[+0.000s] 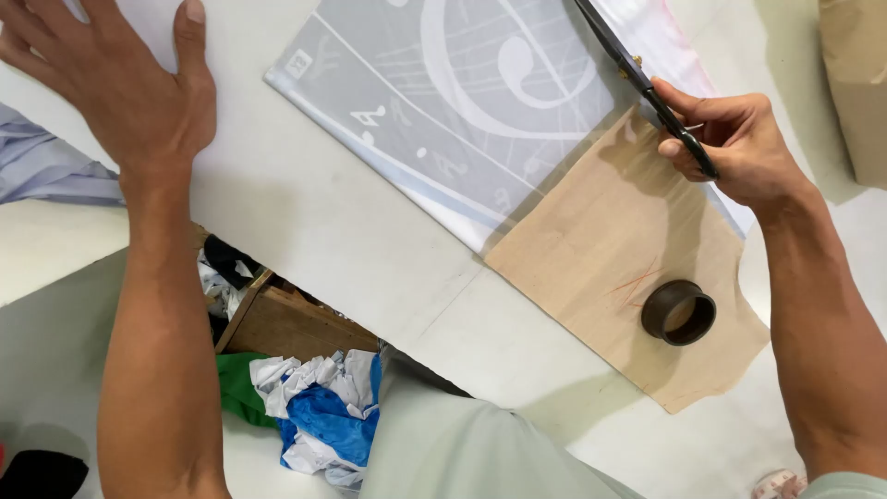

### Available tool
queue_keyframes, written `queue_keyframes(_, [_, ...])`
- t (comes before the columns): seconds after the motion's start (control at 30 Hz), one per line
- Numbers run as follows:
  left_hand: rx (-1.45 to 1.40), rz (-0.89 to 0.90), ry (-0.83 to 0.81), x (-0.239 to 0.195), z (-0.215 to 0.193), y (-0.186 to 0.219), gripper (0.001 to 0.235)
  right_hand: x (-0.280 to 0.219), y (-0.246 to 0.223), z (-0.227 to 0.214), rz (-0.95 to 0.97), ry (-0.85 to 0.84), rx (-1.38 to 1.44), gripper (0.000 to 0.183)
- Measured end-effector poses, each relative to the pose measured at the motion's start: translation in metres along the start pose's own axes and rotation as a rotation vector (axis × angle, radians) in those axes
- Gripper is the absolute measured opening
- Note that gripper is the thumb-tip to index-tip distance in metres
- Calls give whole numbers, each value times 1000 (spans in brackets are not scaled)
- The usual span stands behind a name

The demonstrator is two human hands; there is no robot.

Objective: The person is preparing fabric for a garment by placing a paper pattern on it, using a tape roll as a weight, marking the outline with a tool, and cutting the fabric with scissors.

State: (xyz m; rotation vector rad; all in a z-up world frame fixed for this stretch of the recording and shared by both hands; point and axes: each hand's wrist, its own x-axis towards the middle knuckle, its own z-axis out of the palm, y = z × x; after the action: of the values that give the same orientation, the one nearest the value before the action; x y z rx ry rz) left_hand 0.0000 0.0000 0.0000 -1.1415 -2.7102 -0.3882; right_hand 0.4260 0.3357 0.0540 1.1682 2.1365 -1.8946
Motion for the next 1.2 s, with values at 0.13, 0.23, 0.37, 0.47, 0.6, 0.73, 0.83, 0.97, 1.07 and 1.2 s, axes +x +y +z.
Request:
queue_keyframes(0.13, [101, -128, -137, -5, 16, -13, 90, 3, 3, -4, -13, -17, 11, 69])
queue_keyframes(0.23, [75, -10, -3, -5, 17, -15, 88, 11, 3, -6, -16, -42, 112, 71])
queue_keyframes(0.37, [106, 43, 45, -4, 20, -16, 77, 20, -6, -2, -64, -61, 129, 67])
queue_keyframes(0.47, [111, 45, 53, -3, 21, -18, 77, 24, -15, 5, -51, -46, 53, 67])
queue_keyframes(0.6, [95, 126, 157, -2, 19, -17, 72, 24, -13, 7, -42, -46, -13, 68])
queue_keyframes(0.73, [49, 143, 188, 0, 8, -9, 66, 29, -16, 5, -18, -32, 34, 70])
queue_keyframes(0.83, [68, 164, 198, 0, 8, -7, 62, 38, -12, 0, -71, -63, 130, 65])
queue_keyframes(0.97, [64, 126, 164, 0, 8, -7, 66, 49, -17, 5, -67, -65, 81, 66])
queue_keyframes(1.07, [54, 111, 146, -1, 13, -12, 68, 49, -24, 12, -50, -55, 21, 67])
queue_keyframes(1.2, [22, 57, 97, -1, 12, -10, 74, 46, -29, 13, -66, -56, -28, 69])
